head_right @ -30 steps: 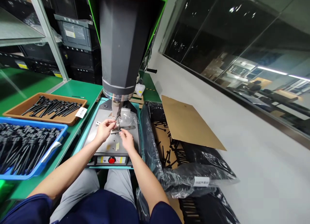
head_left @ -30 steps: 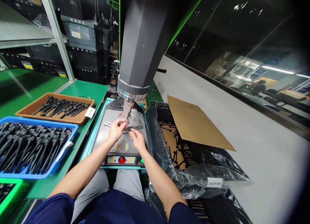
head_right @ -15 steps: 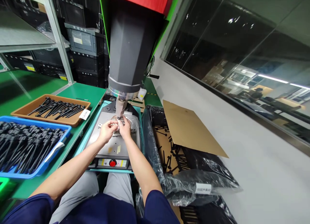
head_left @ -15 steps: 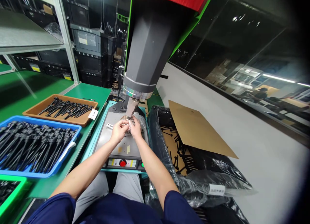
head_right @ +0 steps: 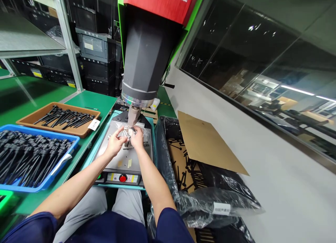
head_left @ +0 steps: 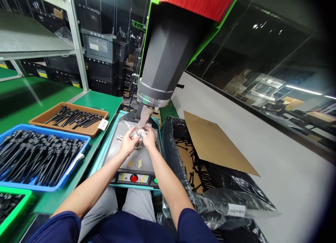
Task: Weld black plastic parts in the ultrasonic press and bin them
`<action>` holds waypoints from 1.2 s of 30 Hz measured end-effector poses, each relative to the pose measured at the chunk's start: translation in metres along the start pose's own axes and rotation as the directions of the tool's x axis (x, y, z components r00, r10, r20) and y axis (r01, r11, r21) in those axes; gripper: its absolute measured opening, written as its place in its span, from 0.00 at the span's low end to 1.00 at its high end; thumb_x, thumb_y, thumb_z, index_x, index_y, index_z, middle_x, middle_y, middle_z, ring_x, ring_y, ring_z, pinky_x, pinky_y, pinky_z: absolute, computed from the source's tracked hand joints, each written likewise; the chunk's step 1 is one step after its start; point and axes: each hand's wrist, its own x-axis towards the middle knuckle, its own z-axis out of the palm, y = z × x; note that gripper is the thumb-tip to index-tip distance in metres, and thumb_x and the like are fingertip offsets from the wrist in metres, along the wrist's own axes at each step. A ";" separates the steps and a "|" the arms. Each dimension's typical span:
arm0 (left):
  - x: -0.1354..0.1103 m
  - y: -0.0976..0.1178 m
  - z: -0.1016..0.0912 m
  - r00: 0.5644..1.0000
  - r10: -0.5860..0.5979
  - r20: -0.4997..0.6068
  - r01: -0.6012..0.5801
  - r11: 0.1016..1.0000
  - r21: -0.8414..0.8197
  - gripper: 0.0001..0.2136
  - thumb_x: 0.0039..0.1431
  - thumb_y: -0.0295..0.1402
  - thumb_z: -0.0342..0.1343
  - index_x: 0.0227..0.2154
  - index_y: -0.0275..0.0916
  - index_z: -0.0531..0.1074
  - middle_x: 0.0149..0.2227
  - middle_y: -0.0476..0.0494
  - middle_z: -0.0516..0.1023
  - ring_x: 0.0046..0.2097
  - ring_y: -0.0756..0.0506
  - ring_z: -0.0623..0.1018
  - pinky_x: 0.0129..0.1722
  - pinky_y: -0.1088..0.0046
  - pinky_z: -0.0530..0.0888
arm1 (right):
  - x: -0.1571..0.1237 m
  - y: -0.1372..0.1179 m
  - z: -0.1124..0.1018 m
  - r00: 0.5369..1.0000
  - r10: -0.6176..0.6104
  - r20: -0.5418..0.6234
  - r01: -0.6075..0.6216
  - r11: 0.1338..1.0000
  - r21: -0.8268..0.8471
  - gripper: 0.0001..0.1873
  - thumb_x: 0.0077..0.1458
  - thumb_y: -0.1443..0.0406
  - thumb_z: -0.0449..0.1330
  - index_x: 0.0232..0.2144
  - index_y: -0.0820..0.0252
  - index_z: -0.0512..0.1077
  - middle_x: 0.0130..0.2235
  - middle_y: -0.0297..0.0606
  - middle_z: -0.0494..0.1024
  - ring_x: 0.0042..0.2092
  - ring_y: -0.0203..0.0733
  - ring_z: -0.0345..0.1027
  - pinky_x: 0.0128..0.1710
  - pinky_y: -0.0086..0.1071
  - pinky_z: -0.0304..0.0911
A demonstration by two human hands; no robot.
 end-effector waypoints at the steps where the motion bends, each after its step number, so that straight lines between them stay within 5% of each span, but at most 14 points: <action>1: -0.001 -0.001 -0.001 1.000 -0.012 0.000 0.012 1.000 -0.003 0.36 0.47 0.30 0.60 0.62 0.30 0.60 0.19 0.52 0.73 0.24 0.49 0.73 0.25 0.75 0.67 | -0.003 -0.001 -0.002 1.000 0.030 -0.008 -0.030 0.999 -0.010 0.11 0.47 0.60 0.63 0.34 0.59 0.72 0.41 0.42 0.75 0.45 0.47 0.68 0.49 0.41 0.63; 7: -0.011 -0.008 -0.008 0.999 -0.022 0.032 0.019 0.996 0.087 0.32 0.48 0.30 0.59 0.59 0.32 0.64 0.25 0.48 0.77 0.25 0.48 0.76 0.27 0.74 0.70 | -0.047 -0.001 -0.027 0.952 0.280 0.124 -0.298 0.941 0.164 0.15 0.43 0.56 0.65 0.27 0.57 0.65 0.25 0.30 0.70 0.27 0.37 0.64 0.31 0.32 0.61; 9: -0.015 -0.012 -0.011 0.999 -0.003 0.047 -0.002 0.994 0.106 0.31 0.49 0.31 0.59 0.59 0.33 0.64 0.39 0.38 0.80 0.29 0.48 0.78 0.31 0.72 0.73 | -0.068 -0.001 -0.039 0.899 0.330 0.287 -0.397 0.891 0.220 0.16 0.43 0.56 0.66 0.26 0.57 0.65 0.22 0.27 0.67 0.24 0.34 0.60 0.24 0.28 0.57; 12: -0.022 -0.021 -0.018 0.996 0.021 0.086 -0.029 0.995 0.098 0.33 0.51 0.33 0.59 0.62 0.41 0.60 0.61 0.31 0.66 0.31 0.48 0.79 0.33 0.68 0.75 | -0.091 -0.008 -0.054 0.803 0.338 0.491 -0.494 0.839 0.230 0.18 0.41 0.56 0.68 0.27 0.57 0.66 0.21 0.25 0.67 0.21 0.32 0.56 0.20 0.26 0.51; 14: -0.030 -0.027 -0.025 0.995 0.018 0.099 -0.030 0.993 0.117 0.36 0.53 0.35 0.59 0.65 0.47 0.55 0.64 0.32 0.60 0.31 0.48 0.79 0.33 0.67 0.76 | -0.096 -0.017 -0.062 0.824 0.276 0.494 -0.446 0.855 0.267 0.18 0.40 0.57 0.70 0.28 0.57 0.67 0.24 0.27 0.69 0.24 0.33 0.60 0.22 0.27 0.55; 17: -0.050 -0.034 -0.040 1.000 -0.005 0.026 0.000 0.980 0.200 0.36 0.55 0.38 0.58 0.65 0.48 0.52 0.61 0.33 0.64 0.32 0.49 0.79 0.31 0.68 0.75 | -0.095 -0.034 -0.069 0.908 0.166 0.386 -0.302 0.895 0.327 0.20 0.38 0.58 0.72 0.29 0.57 0.67 0.27 0.29 0.71 0.29 0.35 0.64 0.30 0.30 0.62; 21: -0.084 -0.025 -0.052 0.999 0.042 0.031 -0.049 0.962 0.269 0.26 0.56 0.39 0.58 0.58 0.42 0.65 0.52 0.37 0.73 0.39 0.47 0.77 0.34 0.71 0.74 | -0.095 -0.054 -0.064 0.939 0.096 0.331 -0.222 0.902 0.370 0.20 0.38 0.59 0.72 0.31 0.56 0.67 0.28 0.29 0.70 0.29 0.35 0.64 0.30 0.30 0.62; 25: -0.104 -0.006 -0.050 0.970 0.071 0.234 -0.140 0.946 0.293 0.16 0.53 0.38 0.61 0.45 0.40 0.75 0.42 0.40 0.78 0.42 0.44 0.76 0.41 0.68 0.74 | -0.102 -0.071 -0.047 0.935 0.056 0.351 -0.223 0.863 0.454 0.20 0.40 0.59 0.72 0.31 0.56 0.66 0.28 0.29 0.71 0.29 0.36 0.65 0.30 0.31 0.63; 29: -0.110 0.004 -0.058 0.980 0.091 0.177 -0.155 0.908 0.390 0.09 0.55 0.40 0.60 0.31 0.38 0.77 0.29 0.45 0.77 0.32 0.46 0.74 0.36 0.69 0.72 | -0.108 -0.084 -0.032 0.933 0.038 0.357 -0.228 0.830 0.510 0.20 0.42 0.59 0.71 0.32 0.55 0.65 0.30 0.31 0.72 0.32 0.37 0.67 0.32 0.31 0.66; 33: -0.117 0.014 -0.083 0.991 0.043 0.130 -0.093 0.907 0.410 0.10 0.55 0.40 0.60 0.34 0.39 0.78 0.30 0.44 0.78 0.33 0.45 0.75 0.36 0.69 0.72 | -0.113 -0.088 -0.022 0.873 -0.035 0.487 -0.274 0.790 0.548 0.24 0.45 0.60 0.69 0.45 0.54 0.67 0.43 0.39 0.77 0.45 0.43 0.72 0.39 0.35 0.69; 36: -0.124 0.021 -0.101 0.994 0.002 0.112 -0.049 0.907 0.418 0.11 0.55 0.40 0.60 0.35 0.38 0.79 0.33 0.43 0.80 0.35 0.43 0.77 0.39 0.67 0.72 | -0.117 -0.091 -0.011 0.850 -0.048 0.524 -0.289 0.790 0.541 0.23 0.46 0.62 0.68 0.46 0.54 0.69 0.42 0.38 0.78 0.44 0.43 0.73 0.40 0.36 0.70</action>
